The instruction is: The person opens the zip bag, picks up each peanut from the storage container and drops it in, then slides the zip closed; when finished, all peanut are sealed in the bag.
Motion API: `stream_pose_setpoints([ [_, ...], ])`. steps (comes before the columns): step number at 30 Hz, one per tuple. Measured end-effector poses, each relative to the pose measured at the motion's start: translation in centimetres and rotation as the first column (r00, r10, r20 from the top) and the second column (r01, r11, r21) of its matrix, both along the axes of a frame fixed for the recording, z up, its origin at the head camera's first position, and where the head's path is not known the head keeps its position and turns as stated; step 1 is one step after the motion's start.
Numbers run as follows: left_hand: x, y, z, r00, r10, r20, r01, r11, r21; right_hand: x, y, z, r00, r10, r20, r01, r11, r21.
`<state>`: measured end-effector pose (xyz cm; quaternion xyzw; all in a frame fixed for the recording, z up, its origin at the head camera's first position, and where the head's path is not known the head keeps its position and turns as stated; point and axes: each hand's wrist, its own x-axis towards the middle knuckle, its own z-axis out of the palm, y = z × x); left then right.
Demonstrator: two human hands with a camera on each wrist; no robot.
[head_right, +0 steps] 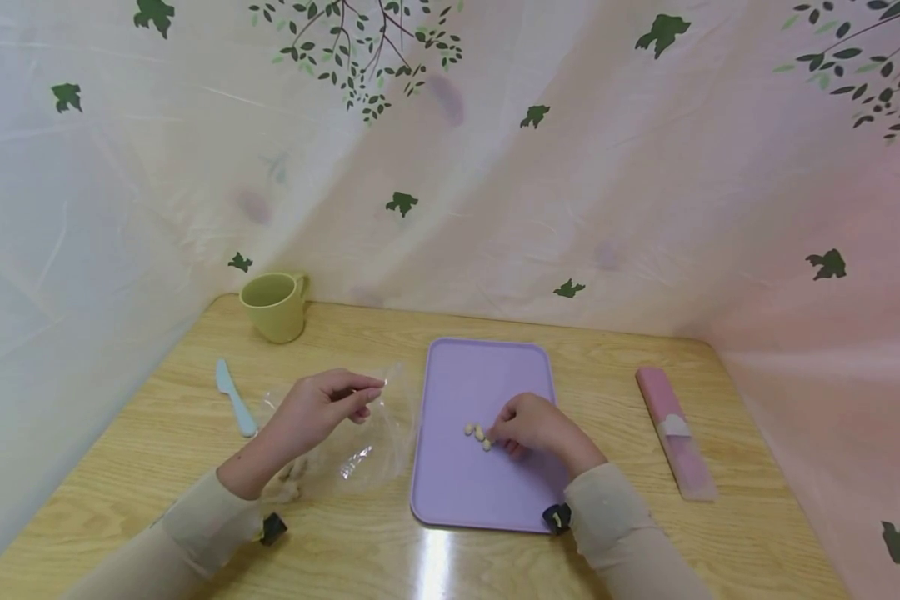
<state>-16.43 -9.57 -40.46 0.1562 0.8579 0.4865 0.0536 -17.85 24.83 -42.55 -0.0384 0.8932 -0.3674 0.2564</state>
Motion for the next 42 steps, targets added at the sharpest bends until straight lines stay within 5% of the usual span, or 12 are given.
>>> stream_pose_setpoints([
  [22,0.0,-0.1,0.0,1.0,-0.005,0.001,0.005,1.0,0.01,0.3,-0.8,0.1,1.0,-0.006,0.013,0.007,0.999,-0.054],
  [32,-0.1,0.0,0.1,1.0,0.001,0.001,-0.001,1.0,0.01,-0.3,0.0,0.8,0.999,-0.002,-0.04,-0.002,0.995,-0.101],
  [42,0.0,0.1,0.3,1.0,0.008,0.005,-0.008,1.0,0.005,-0.7,-0.6,2.2,0.998,-0.058,-0.033,0.047,0.958,-0.283],
])
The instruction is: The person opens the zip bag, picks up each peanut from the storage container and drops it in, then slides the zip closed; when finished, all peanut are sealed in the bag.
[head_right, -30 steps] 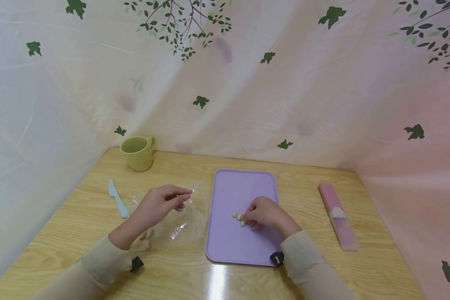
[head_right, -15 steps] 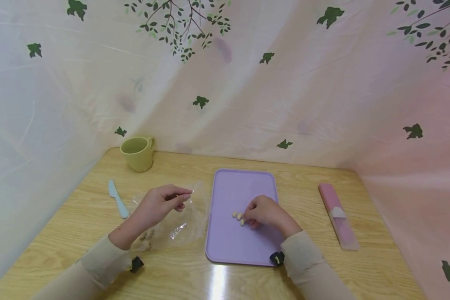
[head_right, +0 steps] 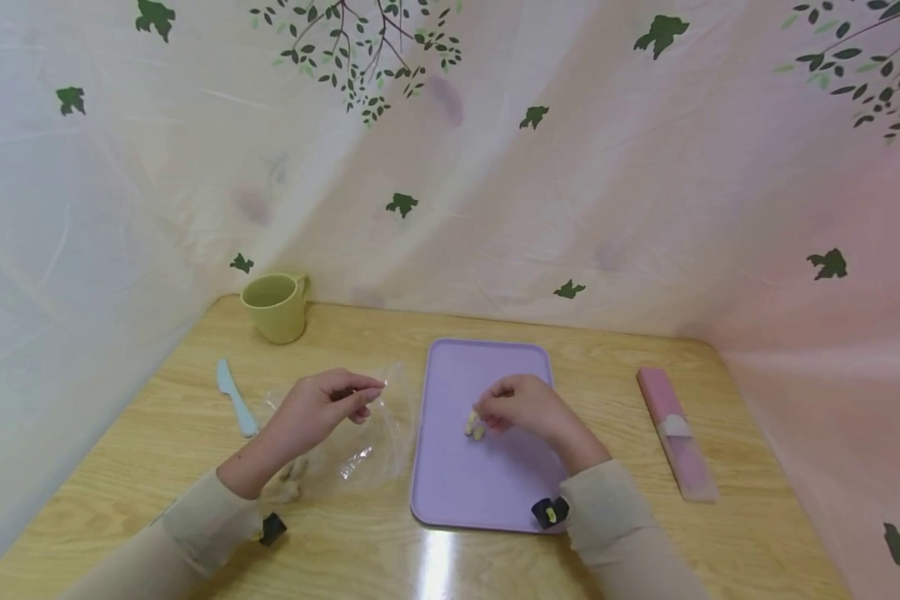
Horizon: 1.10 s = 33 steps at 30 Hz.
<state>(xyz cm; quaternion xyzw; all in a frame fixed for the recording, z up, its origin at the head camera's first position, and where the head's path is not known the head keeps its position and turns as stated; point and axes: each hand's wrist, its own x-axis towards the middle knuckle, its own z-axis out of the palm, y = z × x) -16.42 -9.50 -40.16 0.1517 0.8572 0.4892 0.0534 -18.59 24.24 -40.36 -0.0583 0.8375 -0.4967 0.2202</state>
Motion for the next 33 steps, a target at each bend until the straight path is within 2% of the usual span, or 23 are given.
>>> stream_pose_setpoints([
  [10,-0.3,-0.1,-0.3,1.0,-0.009,-0.013,0.009,1.0,-0.014,0.2,-3.5,0.4,0.999,-0.044,-0.028,0.041,0.994,-0.098],
  [18,-0.6,-0.1,-0.4,1.0,-0.023,-0.014,0.022,1.0,-0.009,0.5,-6.1,0.4,0.997,-0.071,-0.027,0.07,0.996,-0.062],
  [25,-0.7,-0.2,-0.3,0.997,-0.038,-0.063,0.036,0.999,-0.037,0.6,-7.6,-0.1,0.998,-0.052,-0.041,0.048,0.994,-0.094],
  [33,-0.7,-0.1,-0.3,0.997,-0.042,-0.063,0.039,0.998,-0.052,0.8,-7.9,-0.7,0.998,-0.019,-0.051,0.012,0.992,-0.125],
])
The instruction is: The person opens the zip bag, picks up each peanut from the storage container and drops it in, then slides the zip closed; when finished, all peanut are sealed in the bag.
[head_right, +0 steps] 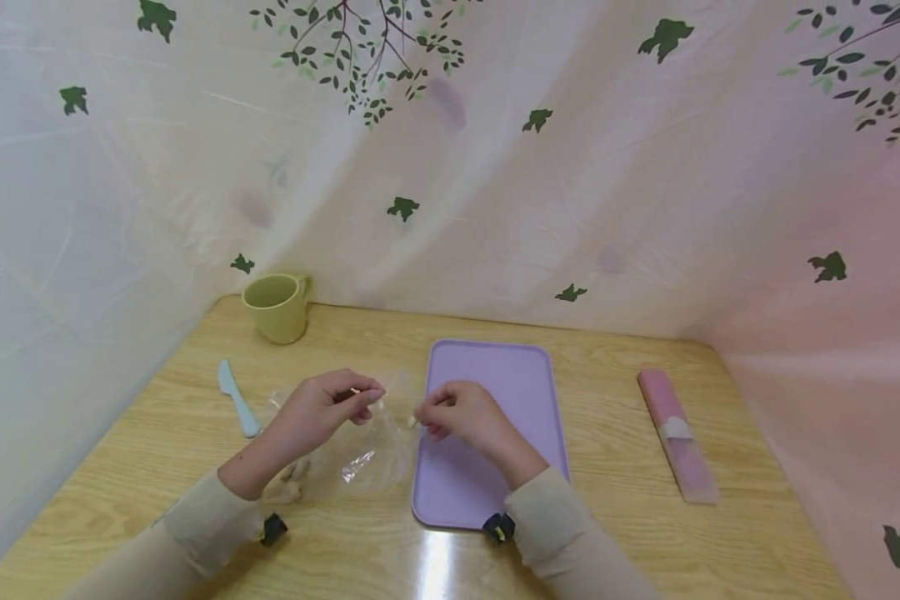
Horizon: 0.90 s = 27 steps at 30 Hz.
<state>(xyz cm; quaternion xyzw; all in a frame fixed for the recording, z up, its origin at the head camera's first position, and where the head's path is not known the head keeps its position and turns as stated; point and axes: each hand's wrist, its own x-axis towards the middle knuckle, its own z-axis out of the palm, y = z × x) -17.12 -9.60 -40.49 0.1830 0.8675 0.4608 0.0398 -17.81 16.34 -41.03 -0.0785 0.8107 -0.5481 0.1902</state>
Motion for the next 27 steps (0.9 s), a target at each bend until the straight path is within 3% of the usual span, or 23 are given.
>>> stream_pose_setpoints([
  [7,0.2,0.0,-0.1,1.0,0.015,0.009,-0.015,1.0,-0.002,0.4,0.3,0.3,1.0,-0.002,0.001,0.002,1.0,0.029],
  [13,0.4,0.0,-0.3,1.0,0.026,0.013,-0.026,1.0,0.003,0.6,1.2,0.9,0.998,-0.058,0.024,0.056,0.994,0.098],
  [21,0.4,0.0,-0.2,0.999,0.031,0.03,-0.031,1.0,-0.001,0.2,3.1,1.3,0.997,-0.077,0.004,0.077,0.997,0.011],
  [27,0.5,0.0,0.0,0.999,0.035,0.014,-0.035,0.999,-0.031,-0.4,4.7,1.2,0.996,-0.084,-0.002,0.084,0.996,0.018],
])
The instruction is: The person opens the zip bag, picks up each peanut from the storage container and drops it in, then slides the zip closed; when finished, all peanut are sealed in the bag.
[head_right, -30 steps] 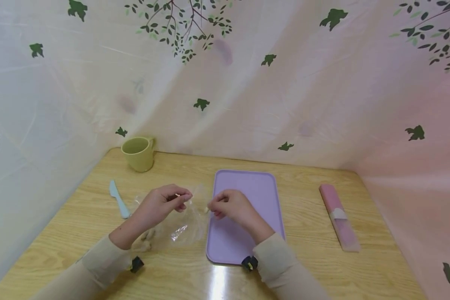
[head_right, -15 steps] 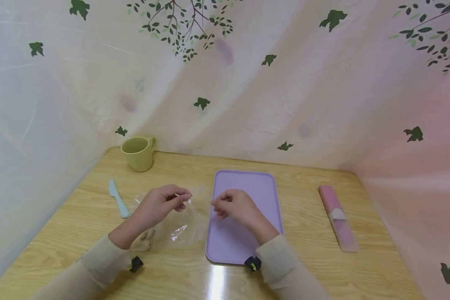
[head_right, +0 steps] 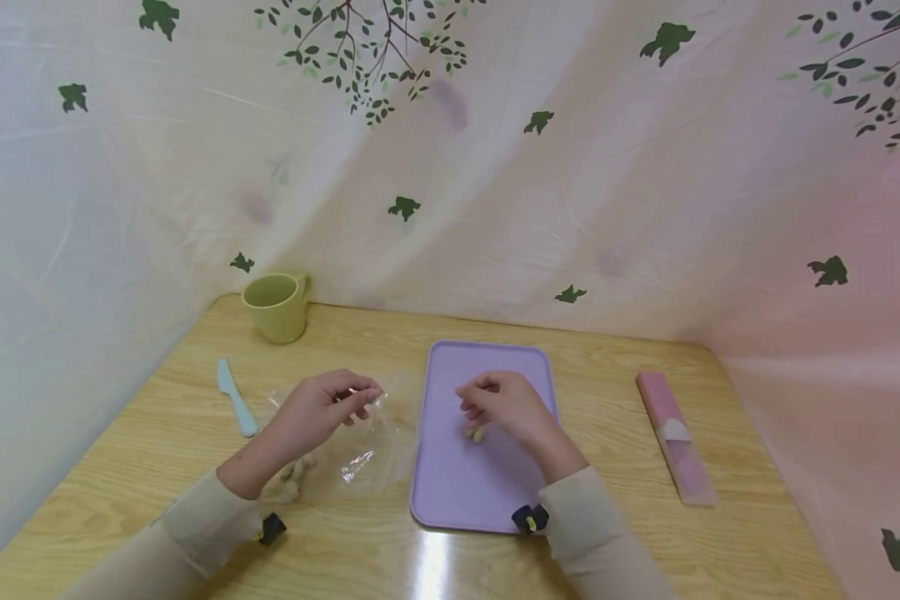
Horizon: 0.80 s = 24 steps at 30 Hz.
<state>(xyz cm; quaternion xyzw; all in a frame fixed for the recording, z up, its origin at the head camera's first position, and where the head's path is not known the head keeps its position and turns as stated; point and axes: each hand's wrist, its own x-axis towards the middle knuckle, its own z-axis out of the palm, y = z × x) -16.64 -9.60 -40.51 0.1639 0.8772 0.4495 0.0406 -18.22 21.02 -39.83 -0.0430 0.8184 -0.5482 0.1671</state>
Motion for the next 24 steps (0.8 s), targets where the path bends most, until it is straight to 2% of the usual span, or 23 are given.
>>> stream_pose_setpoints([
  [7,0.0,0.1,0.0,1.0,0.0,-0.018,0.0,1.0,-0.006,-0.4,1.8,-0.9,1.0,0.01,0.004,-0.011,0.996,0.086],
  [14,0.0,0.3,-0.3,1.0,0.012,-0.012,-0.011,1.0,0.019,-0.3,2.8,-2.2,0.997,0.052,0.054,-0.061,0.979,0.194],
  [24,-0.1,0.5,-0.5,1.0,0.01,0.018,-0.01,0.999,0.039,-0.3,3.1,-2.9,0.991,0.086,0.108,-0.107,0.972,0.211],
])
